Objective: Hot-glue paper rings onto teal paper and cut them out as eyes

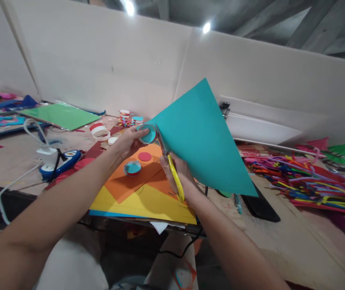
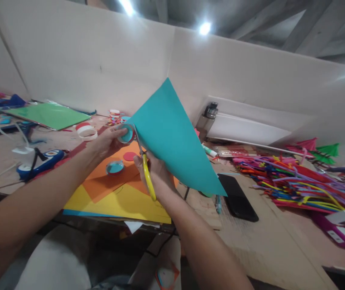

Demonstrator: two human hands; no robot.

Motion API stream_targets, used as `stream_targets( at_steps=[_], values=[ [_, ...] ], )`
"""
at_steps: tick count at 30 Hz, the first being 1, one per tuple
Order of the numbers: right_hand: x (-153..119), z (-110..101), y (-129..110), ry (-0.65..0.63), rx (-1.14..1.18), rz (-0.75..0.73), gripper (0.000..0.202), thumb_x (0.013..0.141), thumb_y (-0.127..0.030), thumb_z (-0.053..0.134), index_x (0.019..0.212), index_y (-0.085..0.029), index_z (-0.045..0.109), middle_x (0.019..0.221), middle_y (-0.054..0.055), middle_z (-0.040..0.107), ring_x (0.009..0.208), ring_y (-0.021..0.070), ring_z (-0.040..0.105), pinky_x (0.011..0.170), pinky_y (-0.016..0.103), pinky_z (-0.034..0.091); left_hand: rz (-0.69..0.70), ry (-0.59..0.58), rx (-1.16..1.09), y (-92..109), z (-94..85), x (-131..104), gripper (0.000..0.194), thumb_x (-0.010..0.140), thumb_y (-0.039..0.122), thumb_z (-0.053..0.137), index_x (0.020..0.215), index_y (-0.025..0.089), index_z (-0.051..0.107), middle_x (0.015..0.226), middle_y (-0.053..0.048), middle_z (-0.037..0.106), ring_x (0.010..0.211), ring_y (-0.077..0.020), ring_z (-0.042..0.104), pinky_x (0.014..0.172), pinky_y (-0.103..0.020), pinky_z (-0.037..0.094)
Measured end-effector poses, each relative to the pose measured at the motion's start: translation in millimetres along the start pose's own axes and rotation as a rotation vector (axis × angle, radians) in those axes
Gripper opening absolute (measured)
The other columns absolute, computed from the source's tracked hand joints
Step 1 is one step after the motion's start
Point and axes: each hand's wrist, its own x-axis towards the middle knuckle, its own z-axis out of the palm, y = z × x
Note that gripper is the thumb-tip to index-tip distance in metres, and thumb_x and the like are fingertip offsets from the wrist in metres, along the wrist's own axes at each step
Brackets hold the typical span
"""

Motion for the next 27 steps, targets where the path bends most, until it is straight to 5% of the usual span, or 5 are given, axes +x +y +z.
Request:
stream_targets(
  at_steps=[12,19,27],
  values=[
    [4,-2,1,0.057,-0.166,-0.141,0.052,0.094,-0.069,0.036,0.080,-0.022,0.053,0.081,0.006,0.062,0.084,0.0235,0.059,0.073,0.032,0.042,0.030,-0.034,0.154,-1,1.7,-1,0.040,0.054,0.036,0.093,0.075,0.012,0.069,0.070,-0.002,0.066,0.059,-0.0090,0.058,0.053,-0.019,0.044],
    [-3,-4,-5,0.007,-0.098,-0.053,0.046,0.094,-0.064,0.040,0.083,-0.022,0.054,0.074,0.002,0.060,0.072,0.0201,0.056,0.065,0.030,0.037,0.033,-0.073,0.190,3,-4.3,0,0.038,0.057,0.036,0.092,0.081,0.013,0.072,0.075,-0.004,0.067,0.065,-0.0111,0.059,0.057,-0.021,0.044],
    [3,-3,-2,0.004,-0.194,-0.122,0.039,0.094,-0.057,0.042,0.076,-0.023,0.046,0.071,0.002,0.054,0.073,0.0198,0.053,0.066,0.030,0.035,0.018,-0.148,0.384,11,-15.7,1,0.027,0.066,0.034,0.084,0.075,0.013,0.072,0.070,-0.004,0.065,0.063,-0.0124,0.057,0.059,-0.024,0.043]
  ],
)
